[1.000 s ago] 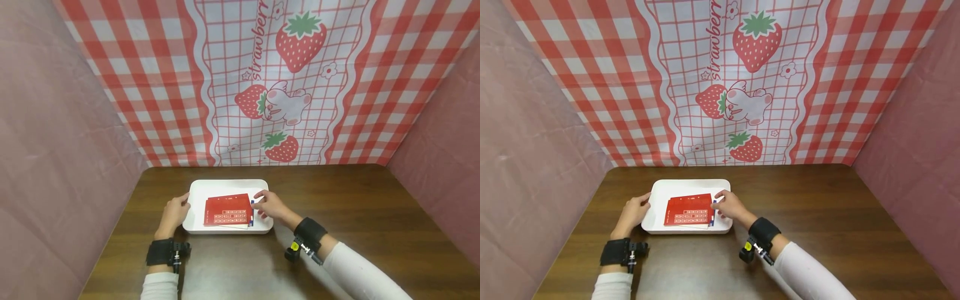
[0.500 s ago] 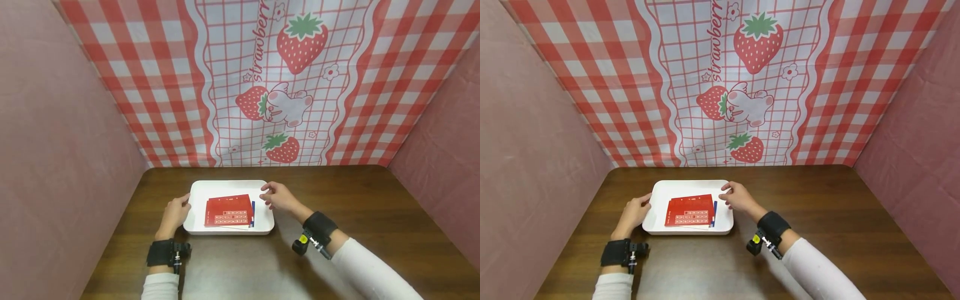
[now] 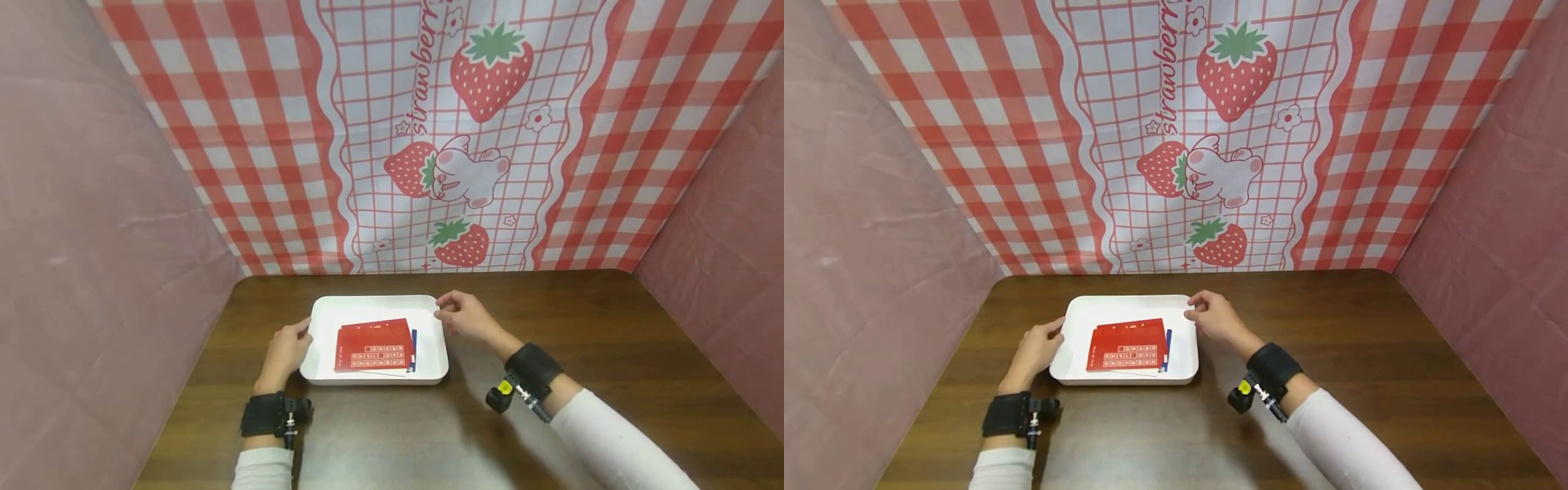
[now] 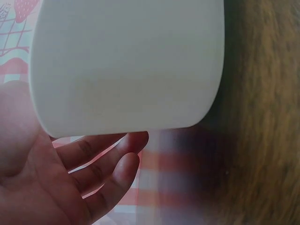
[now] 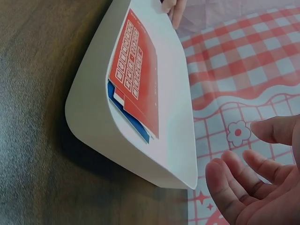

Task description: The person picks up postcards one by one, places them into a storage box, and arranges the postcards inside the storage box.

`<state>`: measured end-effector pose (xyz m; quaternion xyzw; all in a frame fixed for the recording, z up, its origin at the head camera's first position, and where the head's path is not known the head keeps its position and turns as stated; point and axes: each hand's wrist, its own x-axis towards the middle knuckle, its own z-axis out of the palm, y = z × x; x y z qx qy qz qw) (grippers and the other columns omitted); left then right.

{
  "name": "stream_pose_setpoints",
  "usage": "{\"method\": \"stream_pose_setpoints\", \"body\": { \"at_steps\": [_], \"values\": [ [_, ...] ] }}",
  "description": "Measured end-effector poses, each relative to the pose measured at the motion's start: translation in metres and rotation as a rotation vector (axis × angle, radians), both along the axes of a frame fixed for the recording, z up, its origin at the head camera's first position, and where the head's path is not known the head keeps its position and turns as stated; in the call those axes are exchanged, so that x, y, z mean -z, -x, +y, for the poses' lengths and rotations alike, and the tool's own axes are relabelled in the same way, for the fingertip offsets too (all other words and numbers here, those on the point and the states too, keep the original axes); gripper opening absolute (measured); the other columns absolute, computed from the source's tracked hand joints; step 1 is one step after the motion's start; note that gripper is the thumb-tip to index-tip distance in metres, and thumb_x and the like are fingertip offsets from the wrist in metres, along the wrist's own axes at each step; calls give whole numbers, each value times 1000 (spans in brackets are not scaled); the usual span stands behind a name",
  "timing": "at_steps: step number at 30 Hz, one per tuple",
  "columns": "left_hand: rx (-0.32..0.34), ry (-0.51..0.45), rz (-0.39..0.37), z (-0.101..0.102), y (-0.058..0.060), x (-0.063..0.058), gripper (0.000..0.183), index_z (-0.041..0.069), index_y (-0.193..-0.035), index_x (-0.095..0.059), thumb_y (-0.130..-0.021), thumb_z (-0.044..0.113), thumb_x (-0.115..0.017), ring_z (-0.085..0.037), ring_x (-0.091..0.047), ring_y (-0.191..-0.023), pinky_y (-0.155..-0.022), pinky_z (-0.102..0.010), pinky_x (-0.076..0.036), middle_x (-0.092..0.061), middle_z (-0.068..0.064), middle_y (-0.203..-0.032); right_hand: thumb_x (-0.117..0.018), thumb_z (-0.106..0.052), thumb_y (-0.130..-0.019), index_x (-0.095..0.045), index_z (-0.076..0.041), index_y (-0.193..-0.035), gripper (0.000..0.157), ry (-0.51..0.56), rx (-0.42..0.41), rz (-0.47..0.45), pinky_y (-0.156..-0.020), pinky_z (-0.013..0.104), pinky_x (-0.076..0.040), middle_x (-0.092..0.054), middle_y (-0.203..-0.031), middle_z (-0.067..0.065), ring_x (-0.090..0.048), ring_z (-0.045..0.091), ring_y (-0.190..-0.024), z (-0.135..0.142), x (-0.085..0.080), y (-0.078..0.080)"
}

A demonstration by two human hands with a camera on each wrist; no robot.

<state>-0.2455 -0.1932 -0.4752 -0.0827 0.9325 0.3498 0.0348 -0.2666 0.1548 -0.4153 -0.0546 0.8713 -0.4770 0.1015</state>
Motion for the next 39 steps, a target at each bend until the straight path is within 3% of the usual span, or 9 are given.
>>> {"method": "stream_pose_setpoints", "body": {
  "at_steps": [8,17,21,25,32,39],
  "values": [
    [-4,-11,-11,-1,-1,-1,48,7,-145,-44,-98,14,-47,-36,-52,-126,-102,-53,-43,-48,-21,-146,-60,-11,-94,-56,6,-117,29,34,7,30,-69,39,-57,-63,-97,26,-63,24,-73,8,-4,4],
    [-15,-14,-24,1,0,0,48,7,-146,-44,-99,15,-47,-37,-50,-130,-103,-54,-43,-47,-21,-146,-58,-16,-96,-58,5,-116,29,21,45,78,-74,40,-55,-62,-93,19,-60,20,-76,20,-11,5],
    [-6,-17,-31,2,1,0,48,7,-146,-43,-99,15,-47,-37,-50,-130,-103,-54,-43,-46,-22,-147,-57,-18,-97,-58,5,-116,30,42,84,81,-76,34,-56,-62,-99,22,-60,16,-78,29,-9,5],
    [8,-12,-24,3,1,-1,48,6,-146,-43,-99,14,-47,-39,-47,-132,-106,-55,-40,-46,-22,-147,-56,-20,-98,-57,4,-117,31,18,125,89,-78,32,-56,-62,-105,24,-62,20,-85,36,-7,1],
    [15,8,27,1,0,-6,46,1,-142,-48,-97,14,-50,-39,-53,-123,-103,-55,-43,-53,-24,-139,-56,-26,-98,-58,2,-117,34,-108,190,205,-87,43,-50,-63,-113,22,-58,32,-102,44,-11,-5],
    [37,28,37,-2,-3,-12,47,0,-142,-47,-98,17,-51,-41,-50,-128,-106,-57,-40,-51,-26,-140,-56,-27,-98,-58,2,-117,35,-111,185,219,-91,47,-49,-62,-115,24,-58,35,-105,50,-9,-6]
  ]
}}
